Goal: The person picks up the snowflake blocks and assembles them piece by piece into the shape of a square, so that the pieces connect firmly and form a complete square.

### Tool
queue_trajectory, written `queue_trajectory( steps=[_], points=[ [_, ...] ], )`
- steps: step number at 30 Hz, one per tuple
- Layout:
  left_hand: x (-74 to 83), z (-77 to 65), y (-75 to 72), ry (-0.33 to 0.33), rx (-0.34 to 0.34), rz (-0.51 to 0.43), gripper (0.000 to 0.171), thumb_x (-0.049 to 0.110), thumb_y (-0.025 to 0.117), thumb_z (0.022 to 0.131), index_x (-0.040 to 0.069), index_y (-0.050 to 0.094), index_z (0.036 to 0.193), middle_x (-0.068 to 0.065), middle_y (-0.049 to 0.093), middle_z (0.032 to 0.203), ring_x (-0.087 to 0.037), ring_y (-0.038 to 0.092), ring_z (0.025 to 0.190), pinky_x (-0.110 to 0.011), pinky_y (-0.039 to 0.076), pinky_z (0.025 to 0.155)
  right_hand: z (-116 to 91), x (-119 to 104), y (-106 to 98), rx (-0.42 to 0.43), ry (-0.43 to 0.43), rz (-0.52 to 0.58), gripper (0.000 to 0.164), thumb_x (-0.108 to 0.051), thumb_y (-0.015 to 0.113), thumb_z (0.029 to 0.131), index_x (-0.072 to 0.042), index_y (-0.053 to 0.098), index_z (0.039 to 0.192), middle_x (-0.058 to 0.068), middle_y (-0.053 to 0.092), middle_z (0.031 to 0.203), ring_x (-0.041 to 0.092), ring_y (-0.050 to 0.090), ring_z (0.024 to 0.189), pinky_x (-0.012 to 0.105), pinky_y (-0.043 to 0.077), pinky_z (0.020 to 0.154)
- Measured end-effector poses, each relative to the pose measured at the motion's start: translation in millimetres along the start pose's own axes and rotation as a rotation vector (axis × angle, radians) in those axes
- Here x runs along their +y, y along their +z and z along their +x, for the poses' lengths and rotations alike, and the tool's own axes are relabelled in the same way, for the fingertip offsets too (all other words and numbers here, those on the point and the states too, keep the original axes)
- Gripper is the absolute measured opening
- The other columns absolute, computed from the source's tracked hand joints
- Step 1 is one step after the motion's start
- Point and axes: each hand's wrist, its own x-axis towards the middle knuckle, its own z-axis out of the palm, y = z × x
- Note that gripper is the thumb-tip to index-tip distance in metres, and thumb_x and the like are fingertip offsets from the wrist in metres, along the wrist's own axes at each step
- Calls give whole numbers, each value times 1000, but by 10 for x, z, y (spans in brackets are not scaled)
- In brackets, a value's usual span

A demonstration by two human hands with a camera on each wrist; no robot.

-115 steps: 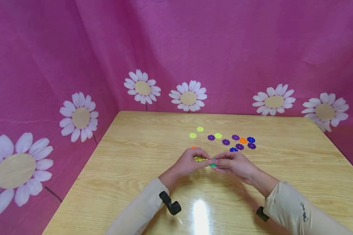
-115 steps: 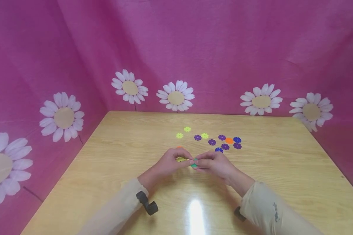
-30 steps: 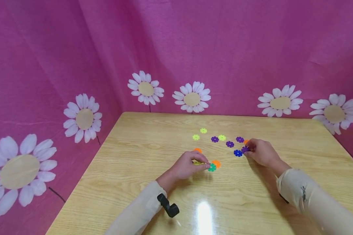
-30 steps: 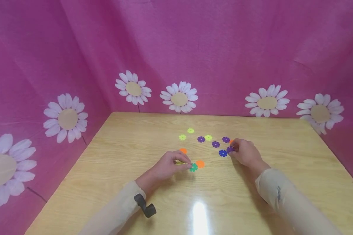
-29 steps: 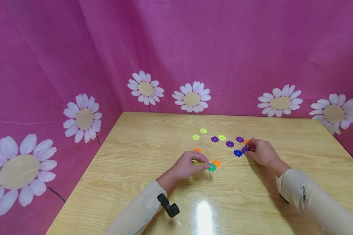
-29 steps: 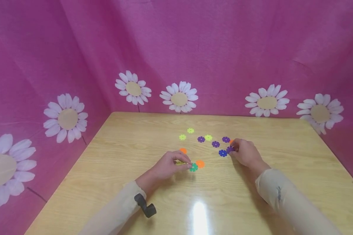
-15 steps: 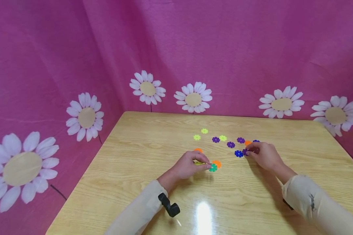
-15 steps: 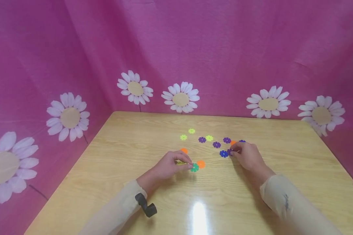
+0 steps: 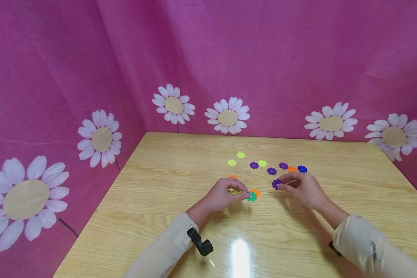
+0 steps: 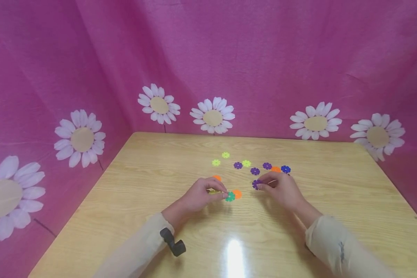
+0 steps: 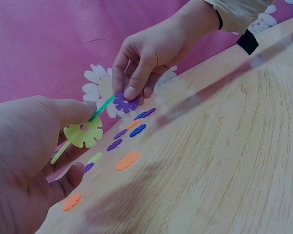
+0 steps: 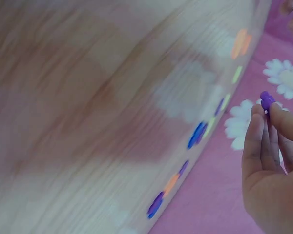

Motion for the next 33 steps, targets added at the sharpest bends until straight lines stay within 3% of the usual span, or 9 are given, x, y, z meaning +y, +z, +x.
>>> queue_trajectory(
  steps=[6,14,19,27,33],
  points=[
    [-6,11,-1,-3,21,-2,11,27,75,91,19,80,96,7,70,101,-8,58,100,-32,47,91,-77,-193,82,-34,-30,152,19,-11,75,88,-5,73,106,12,74,103,10,71,85,26,59,73],
    [-8,12,-3,-4,50,-17,8,26,75,90,21,79,94,7,67,97,-9,59,98,-33,47,91,-147,-387,162,-103,3,325,21,-8,74,89,0,70,109,19,72,107,33,74,90,32,61,77],
    [-23,19,1,12,54,-25,8,25,75,90,20,79,95,6,67,97,-9,60,97,-33,47,90,-143,-417,196,-102,-35,307,18,-8,74,89,-2,71,106,17,72,103,31,75,88,26,60,76],
    [-44,20,14,-9,61,-66,9,24,74,91,18,79,96,3,68,97,-9,60,94,-29,49,85,-130,-469,211,-81,-94,253,14,-7,76,87,-5,73,101,12,73,97,11,74,82,24,59,74],
    [-41,14,12,-22,58,-73,9,27,74,91,20,79,96,6,68,97,-9,60,90,-25,50,77,-143,-485,203,-78,-116,237,13,-5,76,87,-5,74,99,11,73,95,11,73,81,23,59,73]
  ],
)
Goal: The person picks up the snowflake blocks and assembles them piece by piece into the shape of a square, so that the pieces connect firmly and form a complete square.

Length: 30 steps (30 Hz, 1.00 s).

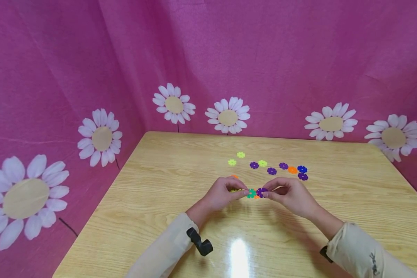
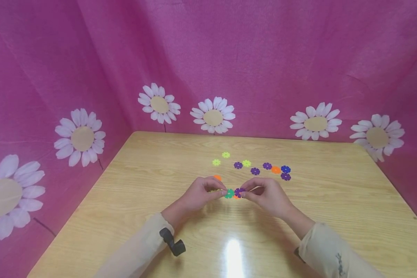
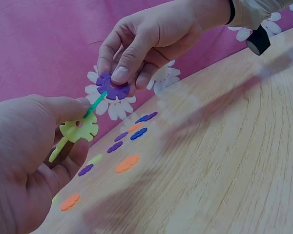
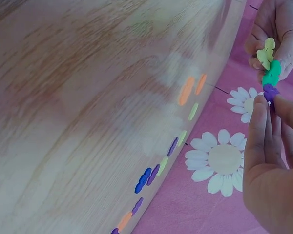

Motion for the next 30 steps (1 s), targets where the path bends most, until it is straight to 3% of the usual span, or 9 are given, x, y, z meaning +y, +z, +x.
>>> queue_trajectory(
  steps=[9,15,22,30],
  points=[
    [24,-7,1,3,-50,-73,12,24,72,93,15,78,99,0,68,98,-15,63,83,-27,56,72,10,-11,23,0,-26,27,11,-5,76,86,-6,74,97,11,74,94,13,74,81,24,60,72],
    [66,-11,0,-5,-40,-90,14,24,72,93,15,79,100,-1,67,97,-14,63,82,-41,56,77,3,-25,33,20,-11,30,10,-5,76,86,-5,75,96,10,75,92,15,75,82,24,59,72],
    [91,-24,-21,0,4,-63,12,27,73,91,20,80,98,2,66,89,-13,61,77,-25,43,65,8,-52,79,60,-19,40,10,-7,77,85,-5,76,95,9,76,91,14,75,82,25,60,72],
    [54,-22,5,29,36,-88,13,23,75,90,15,81,99,1,62,83,-13,59,76,-22,40,63,8,-83,135,103,-21,16,9,-6,77,85,-6,76,93,9,76,89,21,75,80,24,59,70]
  ],
)
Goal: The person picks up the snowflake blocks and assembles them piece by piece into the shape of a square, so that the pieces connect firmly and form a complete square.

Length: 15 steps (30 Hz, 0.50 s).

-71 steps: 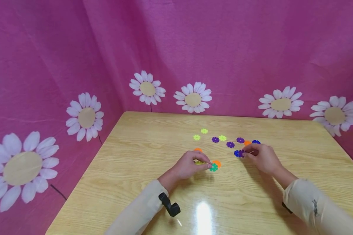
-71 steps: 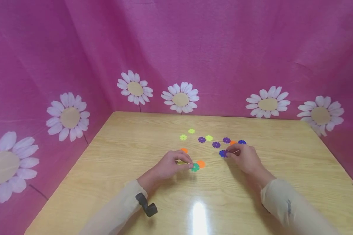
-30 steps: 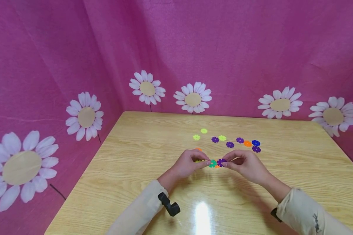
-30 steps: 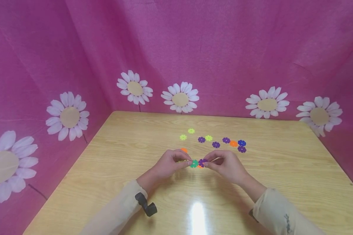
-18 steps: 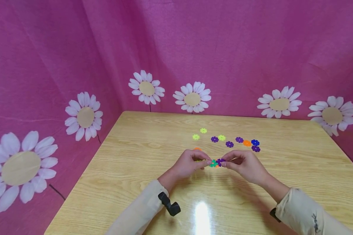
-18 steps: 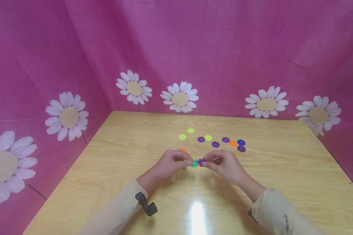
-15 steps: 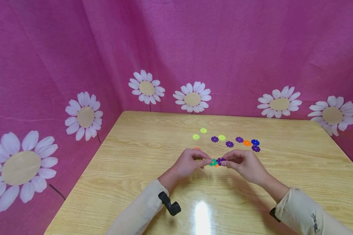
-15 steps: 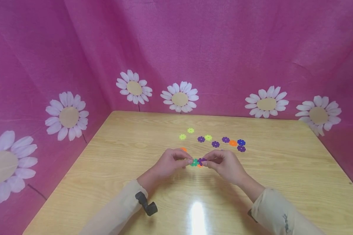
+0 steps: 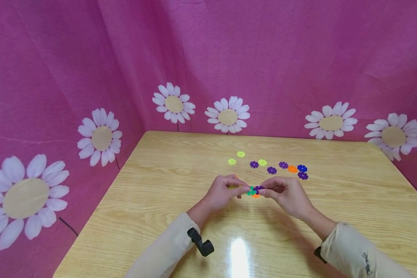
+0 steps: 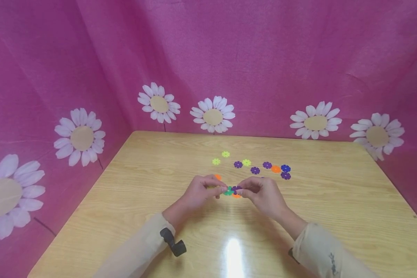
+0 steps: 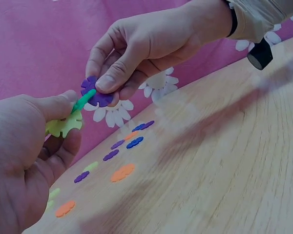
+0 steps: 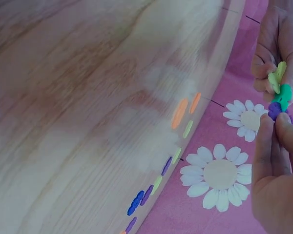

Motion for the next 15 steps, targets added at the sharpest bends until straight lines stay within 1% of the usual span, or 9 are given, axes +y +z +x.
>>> queue_trajectory(
  steps=[4,7,10,13,14,15],
  points=[
    [20,-12,36,2,8,12,14,22,74,91,12,80,99,0,62,85,-13,61,76,-21,44,63,-3,3,5,2,-4,-38,8,-6,77,85,-6,76,93,8,76,89,21,75,80,23,59,69],
    [20,-20,42,-22,-21,-10,16,22,73,92,10,79,101,-2,67,91,-16,67,79,-24,53,67,-3,36,-16,-30,-9,-18,9,-6,76,86,-6,75,96,8,76,91,18,75,81,24,60,71],
    [1,-24,20,-106,-81,-96,25,28,68,96,8,77,109,-2,71,106,-19,69,94,-32,60,77,-10,87,-47,-74,-11,25,10,-5,74,87,-5,74,97,10,75,93,15,75,82,26,60,73],
    [-17,-19,-20,-214,-103,-162,38,40,60,99,9,74,116,0,71,118,-18,67,107,-37,58,86,-15,129,-72,-116,-21,72,10,-5,74,88,-4,73,97,11,74,93,17,74,82,27,60,74],
    [-20,-13,-30,-242,-106,-185,40,42,58,100,9,73,117,0,70,120,-19,66,109,-38,57,90,-12,137,-78,-130,-29,87,10,-5,74,88,-4,72,98,12,74,93,18,74,82,27,60,74],
    [-25,-5,-37,-255,-111,-197,42,43,57,100,8,73,117,0,70,121,-19,66,110,-39,55,93,-7,140,-83,-148,-32,101,10,-5,73,88,-4,72,98,12,74,93,20,74,82,29,60,75]
  ],
)
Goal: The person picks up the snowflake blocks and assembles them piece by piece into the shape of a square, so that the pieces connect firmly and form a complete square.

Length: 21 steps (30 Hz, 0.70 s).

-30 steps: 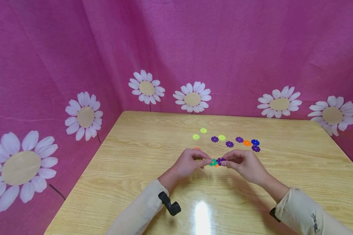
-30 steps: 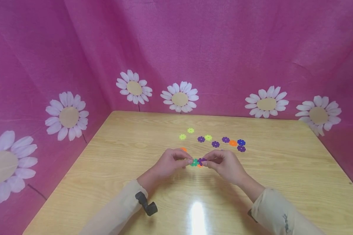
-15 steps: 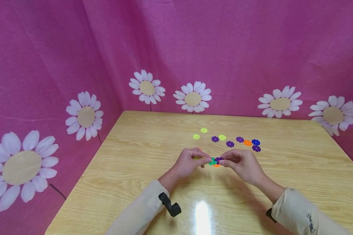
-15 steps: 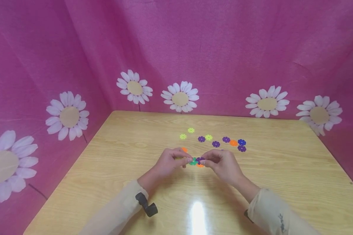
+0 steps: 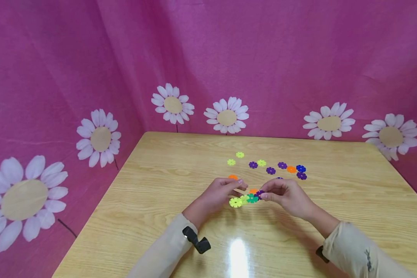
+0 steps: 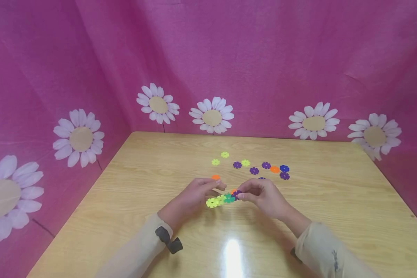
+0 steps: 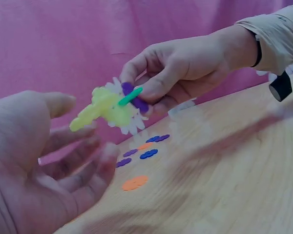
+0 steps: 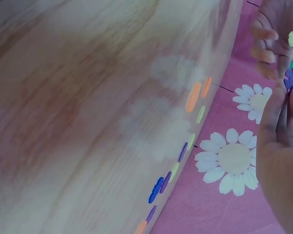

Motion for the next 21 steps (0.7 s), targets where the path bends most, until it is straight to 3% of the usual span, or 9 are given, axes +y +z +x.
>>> queue_trajectory(
  steps=[5,8,15,21],
  points=[
    [-11,19,9,-18,-77,12,36,34,60,100,2,74,109,2,70,105,-14,62,106,-39,46,104,45,-14,-9,-84,-4,32,10,-11,72,90,-8,71,100,8,74,93,28,74,85,35,60,78],
    [-27,16,36,-15,-115,25,35,31,62,99,0,75,107,5,70,97,-10,61,100,-34,45,100,74,-38,-5,-113,7,36,11,-13,72,91,-9,71,101,7,74,94,29,73,87,37,60,79],
    [-38,19,74,-12,-149,-66,36,26,61,99,-5,71,115,-3,75,106,-11,66,99,-30,50,94,93,-52,-2,-116,25,54,12,-11,72,90,-7,71,102,9,74,96,32,73,89,30,60,81],
    [-50,23,85,-25,-163,-91,37,23,60,99,-8,70,115,3,75,96,-9,66,94,-28,49,91,104,-44,16,-117,-6,70,12,-10,72,91,-7,71,102,10,74,96,33,73,89,28,59,81]
  ],
)
